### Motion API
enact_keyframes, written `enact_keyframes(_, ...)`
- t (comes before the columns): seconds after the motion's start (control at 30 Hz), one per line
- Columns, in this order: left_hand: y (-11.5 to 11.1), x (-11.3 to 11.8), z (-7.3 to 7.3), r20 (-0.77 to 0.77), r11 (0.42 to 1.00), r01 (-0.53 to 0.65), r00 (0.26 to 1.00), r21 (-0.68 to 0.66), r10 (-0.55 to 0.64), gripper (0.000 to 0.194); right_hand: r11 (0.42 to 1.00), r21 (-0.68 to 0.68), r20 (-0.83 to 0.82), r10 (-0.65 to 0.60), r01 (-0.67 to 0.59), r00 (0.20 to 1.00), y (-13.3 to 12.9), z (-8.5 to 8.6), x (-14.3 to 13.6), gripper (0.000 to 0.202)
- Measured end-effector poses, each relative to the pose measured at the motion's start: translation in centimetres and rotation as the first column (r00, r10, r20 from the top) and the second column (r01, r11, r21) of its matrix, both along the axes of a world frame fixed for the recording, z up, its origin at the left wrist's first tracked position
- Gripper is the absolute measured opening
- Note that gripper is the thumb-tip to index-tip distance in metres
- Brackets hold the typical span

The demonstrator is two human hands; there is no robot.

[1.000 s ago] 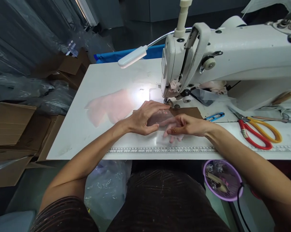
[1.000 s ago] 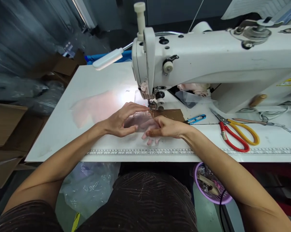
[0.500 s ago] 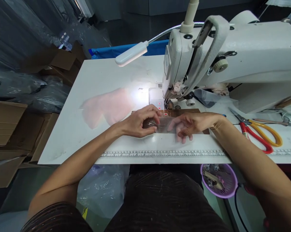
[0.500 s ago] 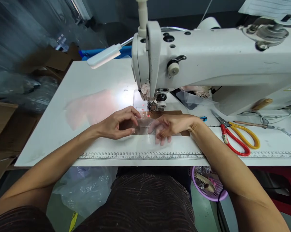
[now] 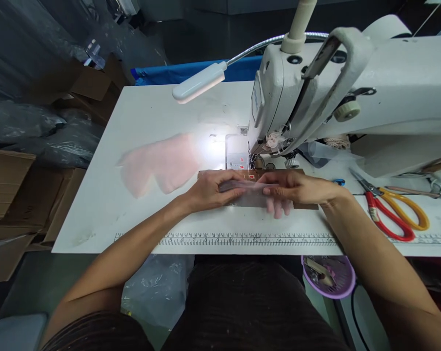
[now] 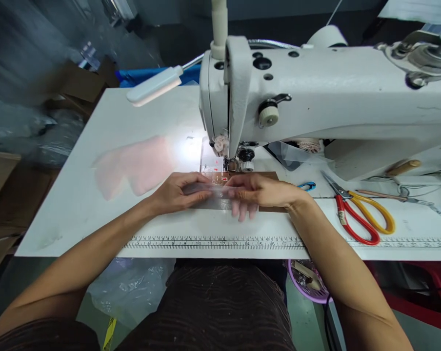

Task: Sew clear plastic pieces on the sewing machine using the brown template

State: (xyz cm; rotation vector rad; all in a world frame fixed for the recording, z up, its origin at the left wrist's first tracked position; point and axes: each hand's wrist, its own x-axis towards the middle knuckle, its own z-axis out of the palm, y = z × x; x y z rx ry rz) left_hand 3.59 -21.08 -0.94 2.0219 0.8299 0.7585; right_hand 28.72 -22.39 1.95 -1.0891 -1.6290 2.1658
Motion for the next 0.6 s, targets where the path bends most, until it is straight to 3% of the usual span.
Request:
enact_keyframes(0.07, -0.1, -0.1, 0.1, 0.070, 0.973, -0.194, 0.976, -0.125, 0.204, 0.022, 0.973, 0.063, -0.016, -0.220, 0.221, 0.975, 0.2, -0.5, 0.0, 0.044)
enact_keyframes(0.17, -0.3, 0.2, 0.0, 0.238, 0.902, -0.252, 0.908, -0.349, 0.346, 0.028, 0.904, 0.102, -0.048, -0.412, 0.414, 0.910, 0.3, -1.3, -0.4, 0.050)
enact_keyframes(0.37, -0.3, 0.6, 0.1, 0.414, 0.748, -0.157, 0.751, -0.645, 0.515, 0.027, 0.851, 0.034, -0.046, -0.522, 0.524, 0.851, 0.0, -2.1, -1.2, 0.062)
enact_keyframes(0.5, -0.1, 0.3, 0.5, 0.442, 0.706, -0.060, 0.742, -0.706, 0.504, 0.030, 0.844, -0.011, -0.045, -0.537, 0.537, 0.843, -0.1, -2.0, -1.4, 0.059)
enact_keyframes(0.6, 0.0, 0.4, 0.4, 0.425, 0.694, -0.063, 0.751, -0.717, 0.506, 0.036, 0.838, -0.021, -0.056, -0.546, 0.546, 0.836, -0.2, -1.9, -1.5, 0.060)
